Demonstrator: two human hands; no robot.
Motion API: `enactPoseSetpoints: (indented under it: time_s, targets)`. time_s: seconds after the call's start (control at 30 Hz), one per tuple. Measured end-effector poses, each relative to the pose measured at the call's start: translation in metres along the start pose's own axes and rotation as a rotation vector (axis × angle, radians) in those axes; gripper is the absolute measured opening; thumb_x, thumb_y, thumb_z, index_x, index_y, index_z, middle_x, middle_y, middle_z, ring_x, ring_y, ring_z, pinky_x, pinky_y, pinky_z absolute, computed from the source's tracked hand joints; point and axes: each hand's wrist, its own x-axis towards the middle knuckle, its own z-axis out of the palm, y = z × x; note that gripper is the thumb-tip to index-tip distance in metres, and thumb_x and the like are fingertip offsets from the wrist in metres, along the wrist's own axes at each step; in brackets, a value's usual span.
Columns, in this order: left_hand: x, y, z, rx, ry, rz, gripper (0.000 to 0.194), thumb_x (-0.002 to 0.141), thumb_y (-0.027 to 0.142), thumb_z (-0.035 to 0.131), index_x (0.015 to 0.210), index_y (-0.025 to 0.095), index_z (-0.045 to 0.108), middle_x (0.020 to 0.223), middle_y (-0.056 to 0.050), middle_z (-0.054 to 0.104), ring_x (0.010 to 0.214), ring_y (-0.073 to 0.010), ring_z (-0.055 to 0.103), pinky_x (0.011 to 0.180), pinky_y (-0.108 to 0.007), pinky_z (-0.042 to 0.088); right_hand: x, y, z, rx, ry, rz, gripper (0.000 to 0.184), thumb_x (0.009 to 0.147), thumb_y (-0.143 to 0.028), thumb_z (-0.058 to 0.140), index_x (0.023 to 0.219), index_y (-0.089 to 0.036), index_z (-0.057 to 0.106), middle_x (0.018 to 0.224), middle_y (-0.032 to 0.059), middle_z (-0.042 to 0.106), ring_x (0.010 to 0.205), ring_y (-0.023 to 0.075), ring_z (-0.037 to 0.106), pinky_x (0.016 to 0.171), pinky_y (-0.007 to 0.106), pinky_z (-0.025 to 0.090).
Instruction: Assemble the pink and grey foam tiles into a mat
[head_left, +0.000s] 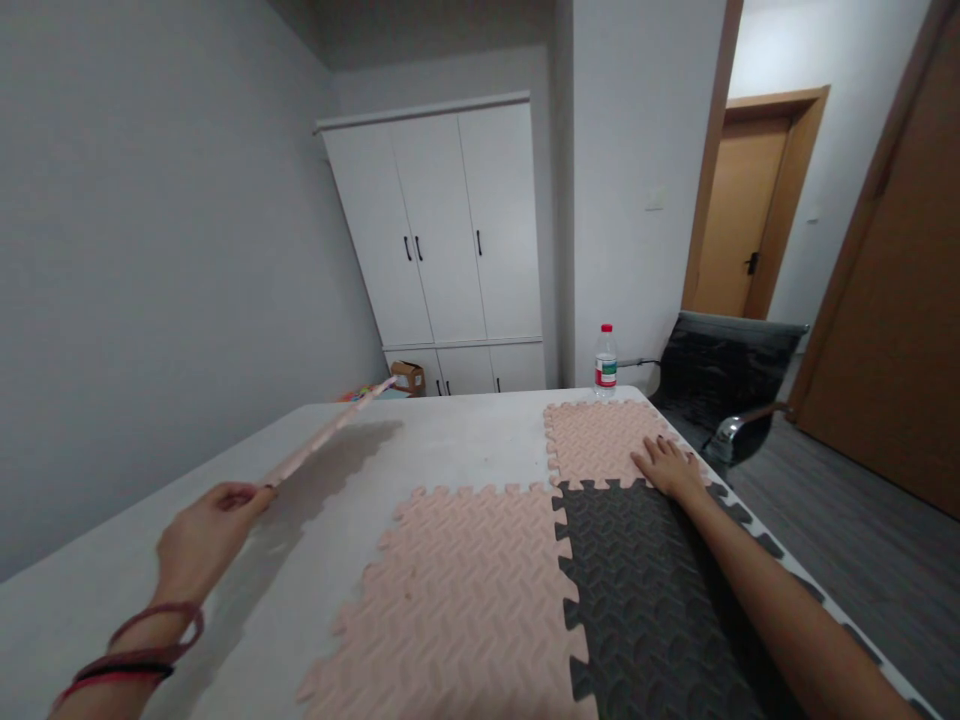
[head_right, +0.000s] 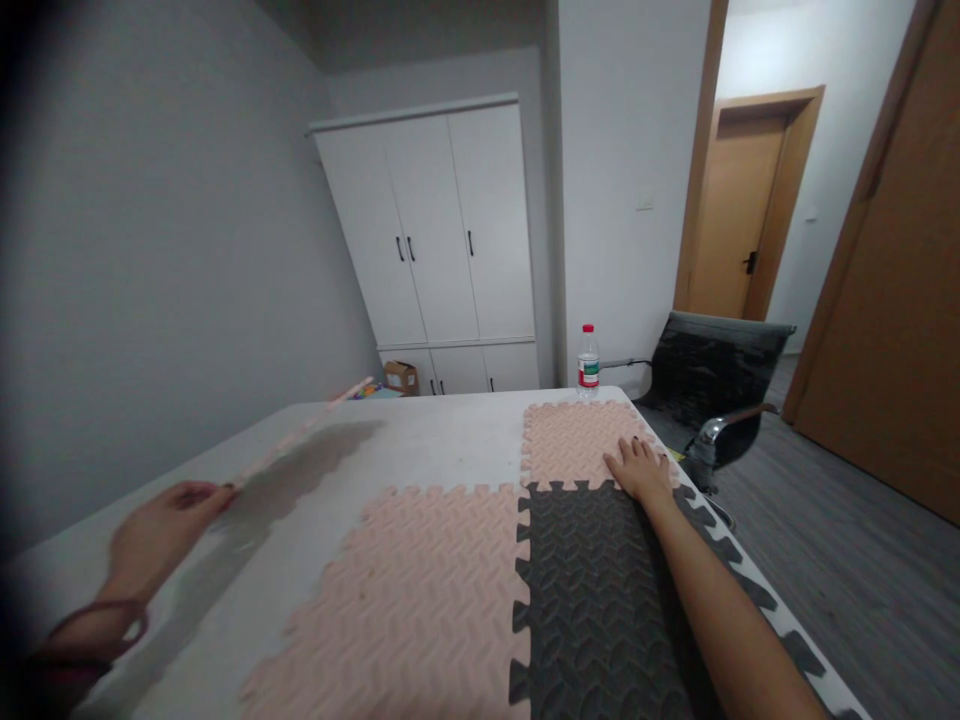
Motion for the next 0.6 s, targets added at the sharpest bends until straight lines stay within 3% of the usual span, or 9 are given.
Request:
enactPoseSetpoints:
  time_s: [0.1, 0.23, 0.3, 0.43, 0.6]
  targets:
    - [0.003, 0.045, 0.025, -0.194, -0.065, 0.116, 0.034, 0.074, 0.054, 0.043, 0.087, 0.024, 0.053, 0.086, -0.001, 0.066, 0.081, -0.0181, 0.06, 0.07, -0.027, 0.043, -0.001, -0.001, -0.002, 0.0, 0.005, 0.003, 0.068, 0.086, -0.062, 0.018, 0.14, -0.023, 0.03, 0.148, 0.0096, 0.026, 0.135, 0.0263, 0.018, 0.105, 0.054, 0.012]
    - [-0.012, 0.1, 0.07, -0.391, -0.287, 0.381, 0.031, 0.075, 0.05, 0.039, 0.085, 0.022, 0.048, 0.102, -0.004, 0.065, 0.091, -0.0166, 0.061, 0.078, -0.025, 0.045, -0.001, -0.002, -0.003, -0.001, 0.01, 0.005, 0.067, 0.086, -0.061, 0.018, 0.14, -0.023, 0.03, 0.148, 0.0096, 0.026, 0.135, 0.0256, 0.018, 0.105, 0.053, 0.011]
    - [-0.026, 0.119, 0.089, -0.405, -0.403, 0.494, 0.026, 0.074, 0.046, 0.043, 0.082, 0.023, 0.048, 0.097, -0.002, 0.066, 0.088, -0.0168, 0.061, 0.076, -0.025, 0.045, -0.001, -0.002, -0.003, -0.002, 0.013, 0.005, 0.066, 0.086, -0.061, 0.018, 0.14, -0.024, 0.03, 0.148, 0.0093, 0.027, 0.135, 0.0254, 0.019, 0.105, 0.052, 0.011]
    - [-0.051, 0.131, 0.11, -0.322, -0.52, 0.609, 0.012, 0.071, 0.034, 0.049, 0.076, 0.024, 0.05, 0.072, 0.004, 0.061, 0.07, -0.0157, 0.057, 0.067, -0.025, 0.041, 0.0, -0.003, -0.003, -0.004, 0.022, 0.006, 0.065, 0.087, -0.061, 0.018, 0.139, -0.025, 0.031, 0.147, 0.0092, 0.028, 0.135, 0.0254, 0.02, 0.105, 0.052, 0.011]
    - [-0.053, 0.13, 0.113, -0.231, -0.517, 0.645, 0.007, 0.074, 0.028, 0.043, 0.078, 0.025, 0.047, 0.074, 0.004, 0.059, 0.07, -0.0157, 0.054, 0.067, -0.025, 0.037, 0.0, -0.003, -0.003, -0.001, 0.009, 0.0, 0.065, 0.087, -0.06, 0.018, 0.139, -0.024, 0.03, 0.148, 0.0103, 0.026, 0.135, 0.0261, 0.019, 0.105, 0.052, 0.011]
